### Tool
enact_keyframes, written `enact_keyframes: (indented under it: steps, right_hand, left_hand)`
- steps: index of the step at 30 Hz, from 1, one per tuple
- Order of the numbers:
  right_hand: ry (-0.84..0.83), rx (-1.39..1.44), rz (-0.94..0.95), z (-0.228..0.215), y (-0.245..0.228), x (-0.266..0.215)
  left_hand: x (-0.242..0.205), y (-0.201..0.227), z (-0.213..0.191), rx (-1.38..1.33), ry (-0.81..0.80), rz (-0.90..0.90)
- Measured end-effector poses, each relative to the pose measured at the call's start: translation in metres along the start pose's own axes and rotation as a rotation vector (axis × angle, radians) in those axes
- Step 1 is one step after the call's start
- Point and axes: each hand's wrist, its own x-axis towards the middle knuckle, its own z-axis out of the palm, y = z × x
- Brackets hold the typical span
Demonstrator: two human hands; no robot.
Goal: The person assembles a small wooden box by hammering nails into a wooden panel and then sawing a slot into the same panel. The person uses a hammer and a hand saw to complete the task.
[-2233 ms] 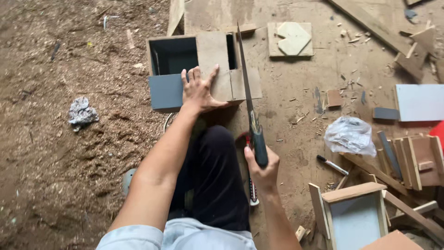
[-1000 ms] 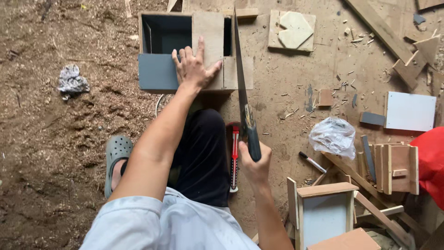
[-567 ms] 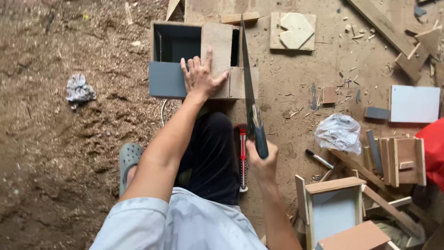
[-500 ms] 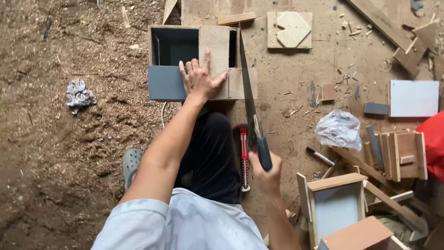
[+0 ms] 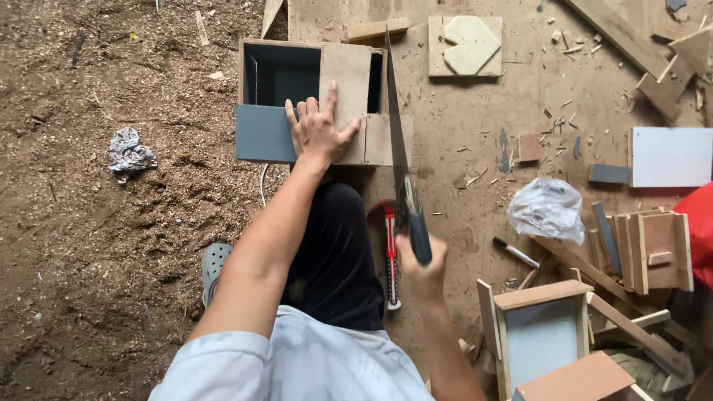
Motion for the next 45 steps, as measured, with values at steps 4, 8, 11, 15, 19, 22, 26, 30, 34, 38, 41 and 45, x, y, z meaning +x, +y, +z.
enact_keyframes:
  steps: [4,8,11,15,19,22,26,30,34,38,41,45]
  right_hand:
    - [0.012,0.084,0.092,0.004,-0.006,-0.004]
    - [-0.032,0.168,0.045,0.024,-0.010,0.035]
    - [-0.070,0.082,0.034,0.016,-0.019,0.029]
    - [-0.021,0.140,0.057,0.009,-0.028,0.008]
    - [-0.046,0.163,0.030,0.025,-0.024,0.038]
    - [-0.054,0.120,0.038,0.029,-0.021,0.045]
    - [0.035,-0.021,-0.046,0.017,-0.019,0.006]
    - [0.049,0.207,0.091,0.032,-0.014,0.019]
    - [0.038,0.072,0.011,0.046,-0.017,0.041]
    - [0.043,-0.047,-0.090,0.024,-0.027,-0.007]
    - [0.035,-0.056,-0.007,0.023,-0.032,-0.008]
    - [0.047,-0.056,-0.039,0.042,-0.028,0.036]
  left_hand:
    - [0.002,0.005,-0.003,-0.003,-0.041,-0.024]
    - [0.002,0.008,-0.012,-0.016,-0.056,-0.031]
    - [0.008,0.010,-0.020,-0.040,-0.135,-0.064]
    - [0.007,0.010,-0.021,-0.015,-0.145,-0.046]
    - [0.004,0.011,-0.019,-0.025,-0.129,-0.056]
    - [0.005,0.009,-0.020,-0.025,-0.140,-0.061]
    - [0.007,0.009,-0.020,-0.017,-0.145,-0.046]
    - [0.003,0.009,-0.019,-0.059,-0.153,-0.058]
    - [0.002,0.007,-0.024,-0.033,-0.105,-0.043]
    - [0.004,0.014,-0.025,-0.061,-0.118,-0.054]
    - [0.003,0.012,-0.030,-0.059,-0.207,-0.088]
    - [-0.003,0.011,-0.026,-0.042,-0.105,-0.052]
